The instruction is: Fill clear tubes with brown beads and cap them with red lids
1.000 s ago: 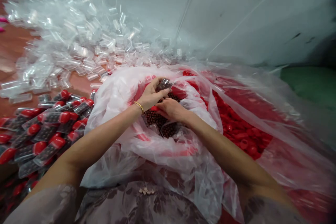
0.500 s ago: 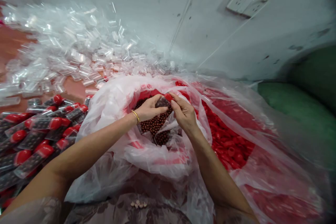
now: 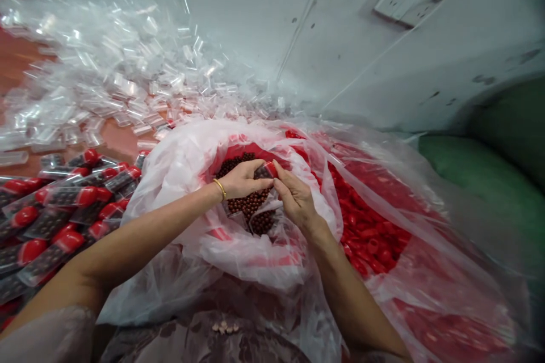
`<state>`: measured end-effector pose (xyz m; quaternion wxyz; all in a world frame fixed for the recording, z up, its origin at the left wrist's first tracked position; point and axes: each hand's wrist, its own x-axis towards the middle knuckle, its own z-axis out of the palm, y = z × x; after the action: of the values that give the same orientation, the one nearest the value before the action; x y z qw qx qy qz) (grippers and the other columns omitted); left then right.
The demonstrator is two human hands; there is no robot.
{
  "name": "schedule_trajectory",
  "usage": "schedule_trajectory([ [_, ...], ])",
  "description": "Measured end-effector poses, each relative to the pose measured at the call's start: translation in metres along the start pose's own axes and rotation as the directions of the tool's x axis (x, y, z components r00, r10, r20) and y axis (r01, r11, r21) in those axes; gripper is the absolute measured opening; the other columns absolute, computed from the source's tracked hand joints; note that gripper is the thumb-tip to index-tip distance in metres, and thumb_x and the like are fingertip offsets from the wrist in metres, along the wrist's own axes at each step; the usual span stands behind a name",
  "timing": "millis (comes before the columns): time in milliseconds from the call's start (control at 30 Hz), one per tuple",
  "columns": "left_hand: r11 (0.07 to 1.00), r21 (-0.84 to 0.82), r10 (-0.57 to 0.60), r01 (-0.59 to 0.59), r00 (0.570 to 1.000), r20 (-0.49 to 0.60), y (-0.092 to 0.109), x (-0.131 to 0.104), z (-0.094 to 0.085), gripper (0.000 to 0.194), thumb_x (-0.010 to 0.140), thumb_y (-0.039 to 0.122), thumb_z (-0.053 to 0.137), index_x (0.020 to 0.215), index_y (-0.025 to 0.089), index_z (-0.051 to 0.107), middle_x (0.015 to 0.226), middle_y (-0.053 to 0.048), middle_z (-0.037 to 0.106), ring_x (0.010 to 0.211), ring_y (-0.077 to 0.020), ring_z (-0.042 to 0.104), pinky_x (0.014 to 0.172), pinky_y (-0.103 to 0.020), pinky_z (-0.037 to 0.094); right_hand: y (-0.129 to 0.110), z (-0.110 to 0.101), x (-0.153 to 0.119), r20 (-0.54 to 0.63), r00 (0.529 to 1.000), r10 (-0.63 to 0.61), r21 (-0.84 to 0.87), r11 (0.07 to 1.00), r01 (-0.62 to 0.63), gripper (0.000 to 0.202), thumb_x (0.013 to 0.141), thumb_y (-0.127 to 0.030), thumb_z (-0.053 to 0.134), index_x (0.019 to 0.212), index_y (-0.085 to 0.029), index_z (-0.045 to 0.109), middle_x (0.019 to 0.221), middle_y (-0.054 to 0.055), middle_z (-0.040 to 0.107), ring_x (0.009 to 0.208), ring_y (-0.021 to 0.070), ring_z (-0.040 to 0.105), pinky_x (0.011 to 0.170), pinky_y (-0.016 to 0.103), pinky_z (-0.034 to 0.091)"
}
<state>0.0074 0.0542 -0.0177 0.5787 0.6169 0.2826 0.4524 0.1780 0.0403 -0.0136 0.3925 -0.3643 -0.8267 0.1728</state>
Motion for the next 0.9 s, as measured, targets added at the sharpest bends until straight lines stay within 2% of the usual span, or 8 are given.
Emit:
schedule_trajectory([
  [167, 0.999, 0.001, -0.046, 0.046, 0.994, 0.1, 0.003, 0.003, 0.003, 0.035, 0.069, 0.041, 0.069, 0.08, 0.012, 0.052, 0.063, 0.004, 0.05, 0.056, -0.0059, 0.044, 0.053, -0.019, 0.035, -0.003, -0.004, -0.001, -0.148, 0.984, 0.102, 0.006, 0.995, -0.102, 0.035, 0.089, -0.034, 0.046, 0.114, -0.021, 0.066, 0.087, 0.006, 0.07, 0.077, 0.0193, 0.065, 0.071, 0.034, 0.052],
  [333, 0.984, 0.172, -0.088, 0.041, 0.957, 0.277, 0.001, 0.004, 0.003, 0.031, 0.072, 0.039, 0.065, 0.082, 0.012, 0.057, 0.065, 0.003, 0.054, 0.058, -0.0069, 0.045, 0.056, -0.019, 0.037, -0.006, -0.003, 0.017, -0.426, 0.868, 0.257, 0.138, 0.966, -0.218, 0.039, 0.089, -0.048, 0.043, 0.085, -0.02, 0.069, 0.053, -0.001, 0.051, 0.05, 0.0134, 0.051, 0.054, 0.029, 0.045],
  [400, 0.939, 0.343, -0.102, -0.009, 0.947, 0.305, -0.001, 0.003, 0.002, 0.027, 0.073, 0.038, 0.063, 0.075, 0.013, 0.056, 0.062, 0.004, 0.05, 0.058, -0.007, 0.043, 0.056, -0.018, 0.035, -0.006, 0.004, 0.027, -0.372, 0.852, 0.369, 0.298, 0.916, -0.267, 0.046, 0.089, -0.055, 0.037, 0.086, -0.02, 0.066, 0.057, -0.001, 0.05, 0.045, 0.0105, 0.044, 0.048, 0.026, 0.041],
  [500, 0.851, 0.512, -0.08, -0.118, 0.934, 0.349, -0.002, 0.001, 0.004, 0.025, 0.076, 0.037, 0.061, 0.07, 0.014, 0.054, 0.06, 0.004, 0.048, 0.057, -0.0074, 0.041, 0.056, -0.019, 0.032, -0.003, 0.014, 0.037, -0.098, 0.856, 0.508, 0.486, 0.775, -0.404, 0.062, 0.089, -0.063, 0.018, 0.103, -0.02, 0.061, 0.076, 0.002, 0.057, 0.047, 0.0091, 0.048, 0.045, 0.024, 0.042],
  [600, 0.78, 0.59, -0.04, -0.208, 0.925, 0.379, -0.004, -0.001, 0.009, 0.023, 0.078, 0.037, 0.059, 0.07, 0.015, 0.055, 0.062, 0.002, 0.052, 0.055, -0.0091, 0.043, 0.056, -0.02, 0.032, 0.003, 0.022, 0.039, 0.177, 0.836, 0.52, 0.486, 0.692, -0.534, 0.074, 0.088, -0.062, 0.0, 0.121, -0.02, 0.051, 0.097, 0.007, 0.061, 0.072, 0.013, 0.062, 0.062, 0.025, 0.051],
  [667, 0.718, 0.658, -0.048, -0.228, 0.926, 0.373, -0.006, -0.004, 0.012, 0.022, 0.077, 0.037, 0.06, 0.071, 0.016, 0.057, 0.063, -0.001, 0.055, 0.054, -0.0112, 0.045, 0.056, -0.022, 0.033, 0.005, 0.026, 0.033, 0.234, 0.817, 0.527, 0.406, 0.71, -0.575, 0.075, 0.089, -0.06, -0.001, 0.129, -0.019, 0.046, 0.105, 0.009, 0.061, 0.087, 0.0156, 0.063, 0.076, 0.029, 0.051],
  [800, 0.595, 0.776, -0.133, -0.212, 0.925, 0.355, -0.014, -0.011, 0.014, 0.025, 0.075, 0.039, 0.06, 0.065, 0.016, 0.057, 0.058, -0.005, 0.055, 0.054, -0.0158, 0.05, 0.056, -0.026, 0.035, 0.0, 0.033, 0.019, 0.045, 0.929, 0.367, 0.134, 0.919, -0.37, 0.067, 0.09, -0.063, 0.017, 0.128, -0.019, 0.049, 0.117, 0.011, 0.058, 0.109, 0.0199, 0.054, 0.098, 0.036, 0.041],
  [900, 0.531, 0.822, -0.152, -0.205, 0.931, 0.331, -0.016, -0.011, 0.016, 0.025, 0.077, 0.038, 0.058, 0.066, 0.016, 0.058, 0.058, -0.006, 0.057, 0.055, -0.0165, 0.052, 0.056, -0.026, 0.036, -0.006, 0.036, 0.018, -0.077, 0.97, 0.229, 0.042, 0.973, -0.226, 0.063, 0.09, -0.062, 0.021, 0.122, -0.021, 0.056, 0.115, 0.009, 0.06, 0.11, 0.0203, 0.053, 0.1, 0.038, 0.038],
])
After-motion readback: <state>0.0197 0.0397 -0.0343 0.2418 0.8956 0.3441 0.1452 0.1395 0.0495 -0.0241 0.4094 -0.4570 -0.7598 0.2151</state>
